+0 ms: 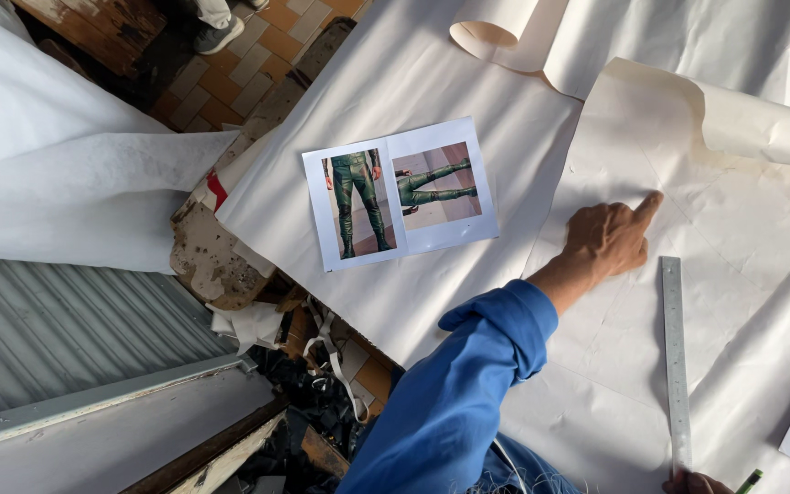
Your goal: The person uses a flexible curve ruler and a pencil to draw curved lines on a large sheet of white paper, referencing a printed photo of green pants. They then use a straight metal ruler to draw straight lines and make adjustments to the pattern layout.
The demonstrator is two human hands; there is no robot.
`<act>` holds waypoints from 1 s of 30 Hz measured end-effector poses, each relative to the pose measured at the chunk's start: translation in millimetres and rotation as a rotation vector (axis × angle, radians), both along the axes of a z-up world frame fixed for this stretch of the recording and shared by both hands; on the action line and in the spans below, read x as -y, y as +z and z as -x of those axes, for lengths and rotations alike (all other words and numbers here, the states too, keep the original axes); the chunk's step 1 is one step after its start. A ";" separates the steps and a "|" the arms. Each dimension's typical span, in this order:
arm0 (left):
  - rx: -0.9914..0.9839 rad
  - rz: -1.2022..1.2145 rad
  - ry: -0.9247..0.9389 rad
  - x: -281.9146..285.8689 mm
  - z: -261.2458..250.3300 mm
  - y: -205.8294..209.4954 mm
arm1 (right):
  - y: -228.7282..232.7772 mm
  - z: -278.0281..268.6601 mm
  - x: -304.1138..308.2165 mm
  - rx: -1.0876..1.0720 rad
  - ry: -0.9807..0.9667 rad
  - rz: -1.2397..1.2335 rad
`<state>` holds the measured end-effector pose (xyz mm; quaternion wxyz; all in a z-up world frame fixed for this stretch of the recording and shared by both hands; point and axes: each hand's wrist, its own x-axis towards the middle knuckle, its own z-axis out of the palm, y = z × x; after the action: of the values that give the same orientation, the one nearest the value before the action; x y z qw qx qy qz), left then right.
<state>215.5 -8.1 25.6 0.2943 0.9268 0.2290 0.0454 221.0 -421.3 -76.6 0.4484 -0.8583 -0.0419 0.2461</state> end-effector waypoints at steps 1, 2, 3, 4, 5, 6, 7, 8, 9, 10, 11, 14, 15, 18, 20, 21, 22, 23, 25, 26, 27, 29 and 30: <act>-0.035 0.019 -0.002 -5.4 -3.8 1.8 | -1.6 -2.3 -1.0 -0.003 0.012 0.002; -0.030 0.011 0.037 -12.9 -8.0 2.1 | -3.0 -4.7 -2.1 0.001 0.020 0.007; -0.025 0.003 0.076 -19.2 -13.9 1.3 | -2.0 -5.9 -3.0 0.002 0.024 0.010; -0.020 -0.005 0.114 -26.9 -18.5 -1.7 | 0.4 -6.3 -3.9 0.006 0.032 0.015; 0.010 -0.044 0.142 -32.1 -24.6 -4.6 | 3.4 -5.2 -1.1 0.011 0.032 0.027; 0.041 -0.082 0.170 -36.0 -30.5 -7.5 | 6.7 -3.0 4.0 0.012 0.033 0.035; 0.073 -0.122 0.193 -39.1 -36.3 -8.6 | 11.6 2.5 8.4 0.015 0.031 0.059; 0.064 -0.109 0.176 -37.4 -42.1 -7.6 | 19.6 11.2 12.7 0.023 0.030 0.085; 0.054 -0.094 0.155 -40.2 -40.0 -8.0 | 28.3 22.9 16.8 0.022 0.025 0.134; 0.043 -0.079 0.134 -45.6 -36.9 -6.7 | 34.2 28.5 13.5 0.024 0.047 0.189; 0.042 -0.092 0.132 -48.7 -31.4 -4.2 | 42.5 31.3 10.9 0.012 0.031 0.212; 0.107 -0.139 0.056 -30.5 -16.8 -0.1 | 64.9 53.7 14.1 -0.064 -0.247 -0.051; 0.133 -0.184 0.014 -21.5 -13.0 -1.2 | 70.1 66.0 12.8 -0.066 -0.235 -0.046; 0.114 -0.167 -0.085 5.1 3.4 -13.1 | 93.6 77.1 -1.7 -0.063 -0.268 -0.087; 0.137 -0.152 -0.116 16.0 26.4 -31.2 | 103.3 84.0 -10.9 -0.047 -0.294 -0.115; 0.171 -0.158 -0.120 19.5 32.6 -37.0 | 104.6 78.8 -17.1 -0.014 -0.303 -0.126; 0.206 -0.164 -0.124 18.2 39.3 -41.4 | 103.5 74.7 -23.0 0.019 -0.312 -0.138; 0.208 -0.156 -0.130 28.1 33.6 -40.6 | 107.0 82.8 -16.2 0.038 -0.328 -0.118; 0.203 -0.151 -0.129 38.5 28.4 -34.1 | 102.5 89.0 -8.4 0.066 -0.348 -0.086; 0.219 -0.179 -0.113 43.7 22.3 -27.5 | 99.5 89.9 -1.9 0.063 -0.350 -0.106; 0.220 -0.211 -0.079 40.9 23.9 -23.9 | 92.4 84.7 -0.1 0.046 -0.334 -0.127; 0.201 -0.135 -0.061 41.1 24.2 -17.4 | 80.9 74.6 6.2 0.085 -0.285 -0.123; 0.158 -0.090 -0.073 41.5 24.5 -15.8 | 72.8 63.6 3.8 0.082 -0.252 -0.115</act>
<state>191.1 -49.6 9.7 0.2707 0.9404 0.1689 0.1178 157.4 -425.1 -3.8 0.5222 -0.8389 0.0338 0.1496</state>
